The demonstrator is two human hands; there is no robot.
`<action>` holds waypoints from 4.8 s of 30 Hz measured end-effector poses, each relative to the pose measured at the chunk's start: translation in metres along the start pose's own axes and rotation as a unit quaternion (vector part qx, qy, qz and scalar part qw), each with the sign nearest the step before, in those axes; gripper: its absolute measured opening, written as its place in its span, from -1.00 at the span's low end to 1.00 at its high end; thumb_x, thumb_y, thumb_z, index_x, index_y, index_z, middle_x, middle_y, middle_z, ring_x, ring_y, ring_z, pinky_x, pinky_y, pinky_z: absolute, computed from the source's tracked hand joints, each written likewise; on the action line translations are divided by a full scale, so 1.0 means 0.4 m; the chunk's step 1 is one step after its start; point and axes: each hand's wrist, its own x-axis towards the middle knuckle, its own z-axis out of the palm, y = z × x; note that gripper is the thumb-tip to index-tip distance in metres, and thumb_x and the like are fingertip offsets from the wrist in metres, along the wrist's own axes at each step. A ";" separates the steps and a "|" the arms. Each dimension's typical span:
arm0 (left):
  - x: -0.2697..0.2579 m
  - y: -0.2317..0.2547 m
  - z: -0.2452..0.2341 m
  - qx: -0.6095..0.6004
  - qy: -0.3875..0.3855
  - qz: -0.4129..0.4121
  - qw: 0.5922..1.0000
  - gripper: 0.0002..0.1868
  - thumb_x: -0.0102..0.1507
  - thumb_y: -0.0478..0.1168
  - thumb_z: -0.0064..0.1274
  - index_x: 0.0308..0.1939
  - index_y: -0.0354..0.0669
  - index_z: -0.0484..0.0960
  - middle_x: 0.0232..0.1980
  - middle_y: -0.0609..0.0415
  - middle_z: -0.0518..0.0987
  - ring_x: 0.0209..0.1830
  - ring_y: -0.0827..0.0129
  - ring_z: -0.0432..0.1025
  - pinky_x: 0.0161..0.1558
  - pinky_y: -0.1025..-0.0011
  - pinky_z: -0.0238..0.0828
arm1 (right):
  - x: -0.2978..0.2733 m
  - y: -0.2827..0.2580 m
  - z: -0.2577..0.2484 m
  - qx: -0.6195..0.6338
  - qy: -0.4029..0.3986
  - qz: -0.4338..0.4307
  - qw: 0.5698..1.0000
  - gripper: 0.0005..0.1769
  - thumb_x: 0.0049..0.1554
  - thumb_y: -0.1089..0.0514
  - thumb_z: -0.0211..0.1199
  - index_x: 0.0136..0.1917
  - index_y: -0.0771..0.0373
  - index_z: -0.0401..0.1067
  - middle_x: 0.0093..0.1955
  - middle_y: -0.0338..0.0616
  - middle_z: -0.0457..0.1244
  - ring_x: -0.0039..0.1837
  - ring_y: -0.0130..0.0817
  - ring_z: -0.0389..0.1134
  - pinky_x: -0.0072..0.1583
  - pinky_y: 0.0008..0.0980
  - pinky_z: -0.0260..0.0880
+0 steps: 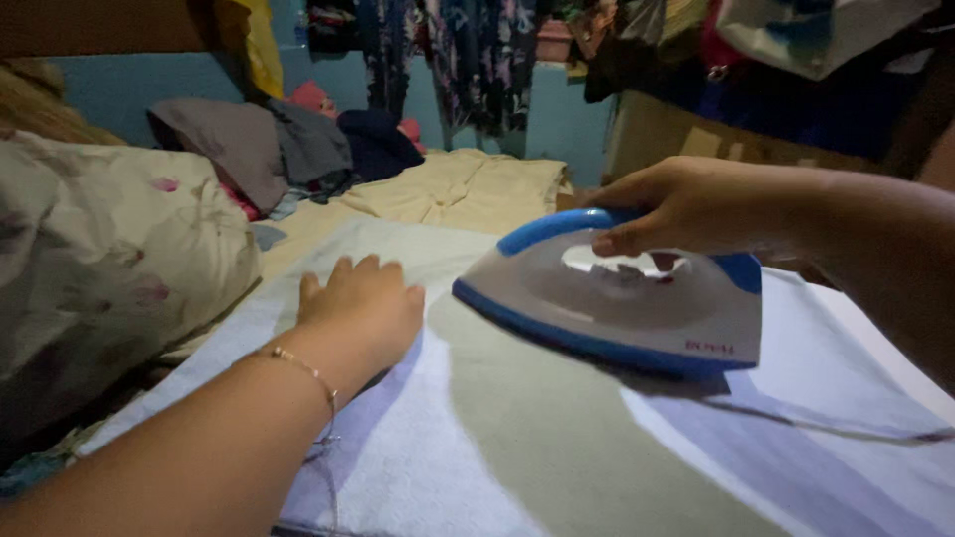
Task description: The person irons a white towel laid out on a bed. They use a blue and white iron to smooth the fabric, periodically lifting and repositioning the towel to cover different sections. The person continues ironing until the towel appears smooth and wrinkle-free.
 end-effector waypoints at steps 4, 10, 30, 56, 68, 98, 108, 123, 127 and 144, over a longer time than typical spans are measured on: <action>0.024 -0.049 0.089 -0.023 0.136 0.061 0.989 -0.36 0.23 0.10 -0.19 0.29 -0.17 0.46 0.43 -0.21 0.28 0.50 -0.22 0.10 0.35 -0.38 -0.16 | 0.047 -0.045 0.045 -0.038 0.076 0.069 0.994 -0.37 0.21 -0.19 0.26 0.52 -0.14 0.33 0.11 -0.08 0.39 -0.02 -0.21 0.44 0.08 -0.12 0.43; 0.052 -0.066 0.040 -0.123 0.089 -0.072 0.986 -0.62 0.29 -0.19 -0.14 0.13 0.00 0.65 0.25 -0.02 0.53 0.33 0.04 0.35 0.33 -0.05 0.20 | 0.079 -0.068 0.028 0.054 0.011 0.003 0.998 -0.43 0.12 -0.16 0.32 0.40 -0.14 0.43 0.08 -0.09 0.44 0.02 -0.22 0.51 0.09 -0.13 0.51; 0.161 -0.270 0.082 -0.412 0.052 -0.247 0.875 -0.65 0.24 -0.31 -0.10 -0.07 0.01 0.79 -0.07 0.02 0.68 -0.01 0.17 0.56 0.11 0.24 0.43 | 0.270 -0.266 0.092 -0.003 0.008 -0.090 0.996 -0.43 0.14 -0.20 0.33 0.41 -0.27 0.40 0.21 -0.14 0.38 0.14 -0.18 0.47 0.11 -0.12 0.50; 0.141 -0.314 0.104 -0.604 0.195 -0.303 0.710 -0.79 0.12 -0.22 0.12 -0.29 -0.27 0.74 -0.36 0.04 0.69 -0.31 0.33 0.59 -0.21 0.35 0.46 | 0.217 -0.311 0.108 -0.093 0.017 -0.203 0.975 -0.35 0.12 -0.37 0.31 0.38 -0.12 0.41 0.14 -0.09 0.41 0.06 -0.31 0.44 0.03 -0.20 0.46; 0.087 -0.228 0.031 -0.086 0.085 -0.222 0.968 -0.72 0.19 -0.15 0.06 -0.11 -0.18 0.73 0.09 -0.12 0.56 0.13 -0.12 0.43 0.07 0.00 0.38 | 0.316 -0.385 0.143 -0.137 0.082 -0.028 0.987 -0.43 0.24 -0.32 0.11 0.33 0.05 0.42 -0.07 0.01 0.43 -0.16 -0.28 0.45 -0.07 -0.16 0.45; 0.007 -0.190 -0.060 -0.019 -0.008 -0.238 0.971 -0.54 0.44 0.08 -0.22 -0.01 -0.19 0.65 0.04 -0.31 0.63 0.08 -0.21 0.54 0.08 -0.04 0.48 | 0.157 -0.366 0.127 -0.072 0.048 -0.021 0.996 -0.46 0.21 -0.29 0.13 0.20 0.13 0.49 -0.22 0.00 0.38 -0.29 -0.27 0.37 -0.20 -0.21 0.41; -0.038 -0.248 -0.011 -0.101 0.133 -0.202 0.965 -0.70 0.28 -0.01 -0.01 -0.11 -0.10 0.67 -0.06 -0.13 0.67 -0.02 -0.10 0.54 -0.01 -0.01 0.47 | 0.075 -0.361 0.101 -0.037 -0.075 -0.067 0.994 -0.48 0.22 -0.23 0.16 0.41 -0.11 0.42 0.00 -0.08 0.42 -0.09 -0.33 0.44 -0.08 -0.28 0.51; -0.030 -0.271 -0.017 -0.188 0.099 -0.292 0.932 -0.72 0.18 -0.06 -0.01 -0.08 0.16 0.69 -0.03 -0.04 0.69 0.04 -0.04 0.53 0.08 0.04 0.43 | 0.316 -0.338 0.114 -0.088 0.038 -0.065 0.993 -0.45 0.20 -0.28 0.18 0.25 0.12 0.47 -0.22 0.00 0.32 -0.34 -0.27 0.28 -0.24 -0.20 0.33; -0.022 -0.276 -0.016 -0.210 0.096 -0.301 0.925 -0.72 0.15 -0.09 0.00 -0.09 0.18 0.71 -0.05 -0.02 0.69 0.04 -0.01 0.54 0.09 0.07 0.42 | 0.335 -0.330 0.107 -0.057 0.015 -0.065 0.996 -0.44 0.19 -0.29 0.18 0.30 0.05 0.46 -0.24 0.03 0.32 -0.32 -0.23 0.25 -0.24 -0.20 0.27; -0.020 -0.277 -0.009 -0.211 0.070 -0.299 0.928 -0.71 0.18 -0.14 -0.03 -0.10 0.29 0.73 -0.05 0.11 0.71 0.08 0.07 0.53 0.28 0.04 0.27 | 0.337 -0.358 0.118 -0.076 0.037 -0.088 0.992 -0.46 0.19 -0.28 0.17 0.24 0.11 0.48 -0.24 -0.01 0.35 -0.33 -0.29 0.27 -0.29 -0.28 0.25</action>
